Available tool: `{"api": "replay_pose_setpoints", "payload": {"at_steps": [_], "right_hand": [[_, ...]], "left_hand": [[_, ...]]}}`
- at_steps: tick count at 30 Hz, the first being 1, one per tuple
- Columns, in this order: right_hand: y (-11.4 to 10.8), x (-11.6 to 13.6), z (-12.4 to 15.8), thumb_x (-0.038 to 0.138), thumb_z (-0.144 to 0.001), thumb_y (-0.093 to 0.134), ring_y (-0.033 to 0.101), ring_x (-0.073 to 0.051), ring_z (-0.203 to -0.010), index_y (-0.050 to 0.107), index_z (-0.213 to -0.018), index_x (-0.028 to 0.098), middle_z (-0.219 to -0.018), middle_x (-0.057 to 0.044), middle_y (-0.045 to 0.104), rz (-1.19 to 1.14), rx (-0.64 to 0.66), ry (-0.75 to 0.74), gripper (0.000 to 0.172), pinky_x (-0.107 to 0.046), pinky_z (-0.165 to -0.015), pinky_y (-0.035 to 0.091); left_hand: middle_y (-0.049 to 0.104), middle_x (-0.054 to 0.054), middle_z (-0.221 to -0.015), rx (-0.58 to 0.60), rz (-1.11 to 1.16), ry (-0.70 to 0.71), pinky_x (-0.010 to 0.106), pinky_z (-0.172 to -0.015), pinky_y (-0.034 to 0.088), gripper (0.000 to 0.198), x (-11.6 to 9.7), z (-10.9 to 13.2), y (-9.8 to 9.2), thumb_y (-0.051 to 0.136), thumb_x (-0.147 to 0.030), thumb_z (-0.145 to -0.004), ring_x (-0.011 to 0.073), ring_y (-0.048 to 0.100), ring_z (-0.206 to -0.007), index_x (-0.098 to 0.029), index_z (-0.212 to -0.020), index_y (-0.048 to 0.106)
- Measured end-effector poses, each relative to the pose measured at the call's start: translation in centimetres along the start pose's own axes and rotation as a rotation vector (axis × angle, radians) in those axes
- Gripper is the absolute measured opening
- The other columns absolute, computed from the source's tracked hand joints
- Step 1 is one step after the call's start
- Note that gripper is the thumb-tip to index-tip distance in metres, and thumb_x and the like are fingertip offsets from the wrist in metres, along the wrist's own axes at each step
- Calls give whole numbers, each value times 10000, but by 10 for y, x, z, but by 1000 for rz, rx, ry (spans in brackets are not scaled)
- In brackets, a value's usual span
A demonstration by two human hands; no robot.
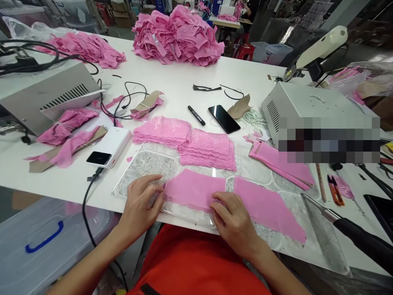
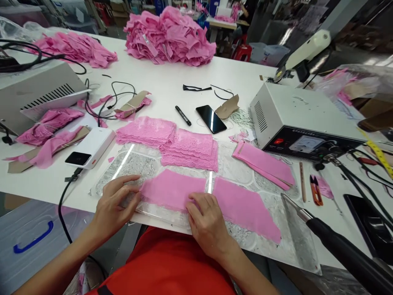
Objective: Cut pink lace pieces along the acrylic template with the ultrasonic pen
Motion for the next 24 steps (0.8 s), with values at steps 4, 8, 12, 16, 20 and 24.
{"api": "replay_pose_setpoints", "payload": {"at_steps": [4,8,12,16,20,24], "right_hand": [[-1,1,-1,-23,-800,519,612,-195,-934,618,-958,203,-1017,-79,665,11,7,-5,294,-356,-784,534],[-4,0,-1,-22,-797,527,602,-203,-953,600,-934,190,-1041,-94,661,34,14,-10,262,-364,-799,541],[-8,0,0,-21,-796,529,603,-204,-935,589,-924,185,-1027,-97,660,46,2,-14,249,-364,-793,543],[-12,1,1,13,-821,540,611,-196,-932,598,-948,192,-1008,-92,668,28,-20,2,227,-363,-801,551],[-30,-7,11,47,-816,578,626,-199,-929,608,-1069,182,-997,-98,676,-36,-71,40,288,-361,-798,560],[-76,-39,52,53,-820,590,657,-190,-877,636,-1076,230,-941,-67,680,-33,-233,210,315,-340,-760,565]], "left_hand": [[674,87,-1148,27,-30,28,447,-967,443,100,5,4,2,526,-216,-909,269,633,-1088,-214,-843,601],[653,122,-1204,15,-71,96,462,-984,444,82,1,3,-1,561,-250,-912,291,623,-1126,-209,-975,595],[598,127,-1360,102,-95,295,500,-1150,296,322,-16,-3,5,518,-181,-950,283,535,-1306,-225,-1266,554],[583,84,-1407,228,-121,462,513,-1223,126,341,-23,-7,19,467,-187,-979,279,477,-1373,-236,-1300,572],[587,67,-1405,292,-149,522,519,-1224,116,355,-16,-11,24,436,-196,-988,278,501,-1354,-237,-1309,581],[566,67,-1427,326,-100,600,507,-1219,171,362,-23,-27,24,424,-198,-988,267,477,-1376,-239,-1310,584]]}}
Point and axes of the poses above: each hand's wrist, its own z-axis away from the middle knuckle, its own y-axis out of the palm, x = y × z, the point moved 7 cm from there along -z, towards the middle knuckle
